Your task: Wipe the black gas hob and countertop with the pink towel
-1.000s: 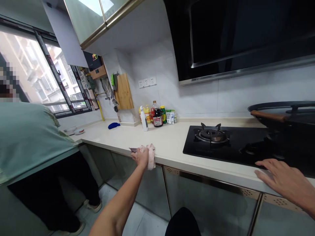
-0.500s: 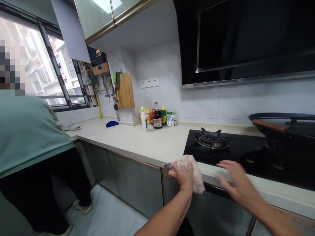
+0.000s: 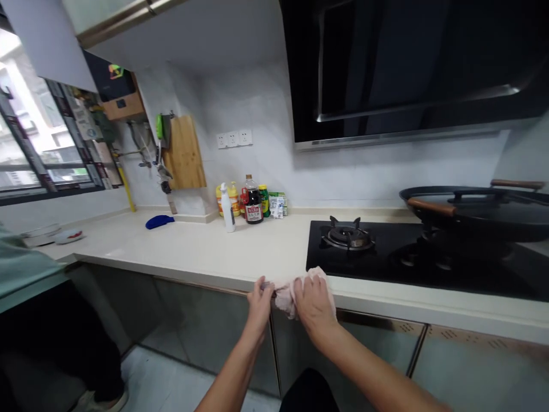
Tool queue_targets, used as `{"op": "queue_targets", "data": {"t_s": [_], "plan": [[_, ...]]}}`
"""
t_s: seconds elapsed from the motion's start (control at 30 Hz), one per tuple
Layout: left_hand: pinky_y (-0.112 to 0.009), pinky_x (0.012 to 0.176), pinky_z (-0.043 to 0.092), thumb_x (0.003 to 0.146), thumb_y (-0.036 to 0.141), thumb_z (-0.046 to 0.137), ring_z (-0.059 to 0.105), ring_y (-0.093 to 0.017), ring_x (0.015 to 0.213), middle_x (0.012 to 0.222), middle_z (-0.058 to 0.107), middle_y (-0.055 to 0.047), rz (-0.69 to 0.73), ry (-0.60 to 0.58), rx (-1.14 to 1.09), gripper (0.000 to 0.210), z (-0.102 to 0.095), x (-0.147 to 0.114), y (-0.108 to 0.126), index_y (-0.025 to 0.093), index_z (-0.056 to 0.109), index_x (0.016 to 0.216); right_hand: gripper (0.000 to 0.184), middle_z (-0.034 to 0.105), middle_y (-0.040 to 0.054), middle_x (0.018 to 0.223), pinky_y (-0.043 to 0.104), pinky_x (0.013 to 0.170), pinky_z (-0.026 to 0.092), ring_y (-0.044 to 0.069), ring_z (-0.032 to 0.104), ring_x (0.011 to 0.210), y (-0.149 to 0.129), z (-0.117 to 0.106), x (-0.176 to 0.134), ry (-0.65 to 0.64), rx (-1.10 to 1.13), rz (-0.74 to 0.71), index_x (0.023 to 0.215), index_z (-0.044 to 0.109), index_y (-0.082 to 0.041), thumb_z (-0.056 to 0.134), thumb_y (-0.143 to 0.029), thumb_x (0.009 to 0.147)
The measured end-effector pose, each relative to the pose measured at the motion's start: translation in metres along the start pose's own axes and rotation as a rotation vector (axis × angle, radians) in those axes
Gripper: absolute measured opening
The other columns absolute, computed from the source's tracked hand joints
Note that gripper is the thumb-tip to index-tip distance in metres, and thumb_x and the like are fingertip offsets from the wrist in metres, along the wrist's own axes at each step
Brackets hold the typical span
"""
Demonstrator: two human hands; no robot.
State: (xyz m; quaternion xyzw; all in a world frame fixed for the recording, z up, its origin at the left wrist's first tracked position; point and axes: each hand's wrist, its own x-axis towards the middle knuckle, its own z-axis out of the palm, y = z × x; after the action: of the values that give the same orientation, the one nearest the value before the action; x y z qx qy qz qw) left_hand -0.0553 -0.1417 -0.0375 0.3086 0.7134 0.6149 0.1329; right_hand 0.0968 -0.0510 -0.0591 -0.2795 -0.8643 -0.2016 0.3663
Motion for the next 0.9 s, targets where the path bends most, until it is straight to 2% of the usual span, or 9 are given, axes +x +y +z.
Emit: {"op": "queue_targets", "data": {"t_s": [0.1, 0.17, 0.27, 0.33, 0.4, 0.5, 0.6, 0.73, 0.9], "plan": [[-0.046, 0.112, 0.046, 0.085, 0.047, 0.059, 0.058, -0.028, 0.122, 0.120, 0.055, -0.011, 0.045, 0.099, 0.110, 0.050, -0.032, 0.023, -0.002, 0.019, 0.065, 0.125, 0.027, 0.067, 0.0174, 0.097, 0.055, 0.090, 0.046, 0.032, 0.060, 0.092, -0.034, 0.007, 0.034, -0.014, -0.033, -0.044, 0.118, 0.063, -0.011, 0.060, -0.009, 0.091], [-0.048, 0.111, 0.047, 0.084, 0.050, 0.056, 0.059, -0.029, 0.118, 0.117, 0.055, -0.011, 0.086, 0.134, 0.166, 0.052, -0.040, 0.038, 0.001, 0.019, 0.067, 0.123, 0.022, 0.067, 0.0112, 0.094, 0.052, 0.090, 0.047, 0.027, 0.059, 0.086, -0.052, 0.016, 0.054, -0.004, -0.017, -0.128, 0.116, 0.063, -0.015, 0.060, -0.014, 0.094], [-0.051, 0.109, 0.047, 0.082, 0.052, 0.052, 0.060, -0.030, 0.114, 0.115, 0.060, -0.012, 0.152, 0.143, 0.234, 0.052, -0.037, 0.057, 0.010, 0.018, 0.069, 0.117, 0.020, 0.066, 0.0074, 0.095, 0.048, 0.085, 0.050, 0.024, 0.058, 0.083, -0.067, 0.034, 0.072, 0.042, -0.017, -0.193, 0.120, 0.059, -0.019, 0.053, -0.021, 0.101], [-0.050, 0.109, 0.047, 0.082, 0.052, 0.051, 0.061, -0.031, 0.112, 0.112, 0.065, -0.012, 0.194, 0.116, 0.274, 0.048, -0.029, 0.065, 0.018, 0.019, 0.072, 0.109, 0.023, 0.066, 0.0071, 0.097, 0.047, 0.083, 0.051, 0.022, 0.057, 0.082, -0.067, 0.046, 0.074, 0.137, 0.004, -0.229, 0.125, 0.055, -0.021, 0.050, -0.021, 0.103], [-0.048, 0.108, 0.047, 0.082, 0.051, 0.050, 0.063, -0.031, 0.110, 0.107, 0.071, -0.011, 0.223, 0.071, 0.319, 0.042, -0.022, 0.069, 0.025, 0.021, 0.073, 0.100, 0.026, 0.064, 0.0060, 0.098, 0.049, 0.087, 0.051, 0.021, 0.056, 0.081, -0.059, 0.054, 0.069, 0.269, 0.025, -0.240, 0.129, 0.052, -0.023, 0.050, -0.021, 0.103], [-0.053, 0.108, 0.042, 0.084, 0.051, 0.050, 0.064, -0.034, 0.110, 0.103, 0.075, -0.011, 0.227, 0.031, 0.398, 0.037, -0.015, 0.069, 0.033, 0.023, 0.074, 0.088, 0.029, 0.061, 0.0052, 0.098, 0.053, 0.095, 0.049, 0.021, 0.055, 0.084, -0.033, 0.054, 0.053, 0.384, 0.011, -0.201, 0.130, 0.049, -0.026, 0.053, -0.021, 0.102], [-0.056, 0.106, 0.039, 0.088, 0.052, 0.045, 0.063, -0.037, 0.112, 0.107, 0.076, -0.014, 0.247, 0.016, 0.535, 0.043, -0.009, 0.067, 0.040, 0.022, 0.075, 0.089, 0.031, 0.059, 0.0085, 0.106, 0.049, 0.090, 0.050, 0.023, 0.055, 0.092, 0.006, 0.038, 0.030, 0.381, -0.027, -0.188, 0.131, 0.049, -0.026, 0.056, -0.020, 0.101], [-0.048, 0.098, 0.042, 0.093, 0.049, 0.037, 0.064, -0.033, 0.111, 0.107, 0.076, -0.013, 0.345, -0.066, 0.704, 0.047, 0.008, 0.062, 0.050, 0.022, 0.075, 0.091, 0.036, 0.058, 0.0124, 0.116, 0.047, 0.090, 0.048, 0.025, 0.054, 0.102, 0.073, 0.000, -0.010, 0.280, -0.037, -0.212, 0.134, 0.052, -0.025, 0.055, -0.015, 0.099], [-0.041, 0.093, 0.042, 0.095, 0.045, 0.039, 0.066, -0.028, 0.106, 0.101, 0.078, -0.008, 0.506, -0.157, 0.758, 0.041, 0.048, 0.057, 0.069, 0.024, 0.073, 0.087, 0.038, 0.058, 0.0141, 0.123, 0.046, 0.098, 0.046, 0.028, 0.051, 0.113, 0.153, -0.050, -0.060, 0.114, -0.057, -0.175, 0.133, 0.057, -0.023, 0.058, -0.012, 0.097]]}}
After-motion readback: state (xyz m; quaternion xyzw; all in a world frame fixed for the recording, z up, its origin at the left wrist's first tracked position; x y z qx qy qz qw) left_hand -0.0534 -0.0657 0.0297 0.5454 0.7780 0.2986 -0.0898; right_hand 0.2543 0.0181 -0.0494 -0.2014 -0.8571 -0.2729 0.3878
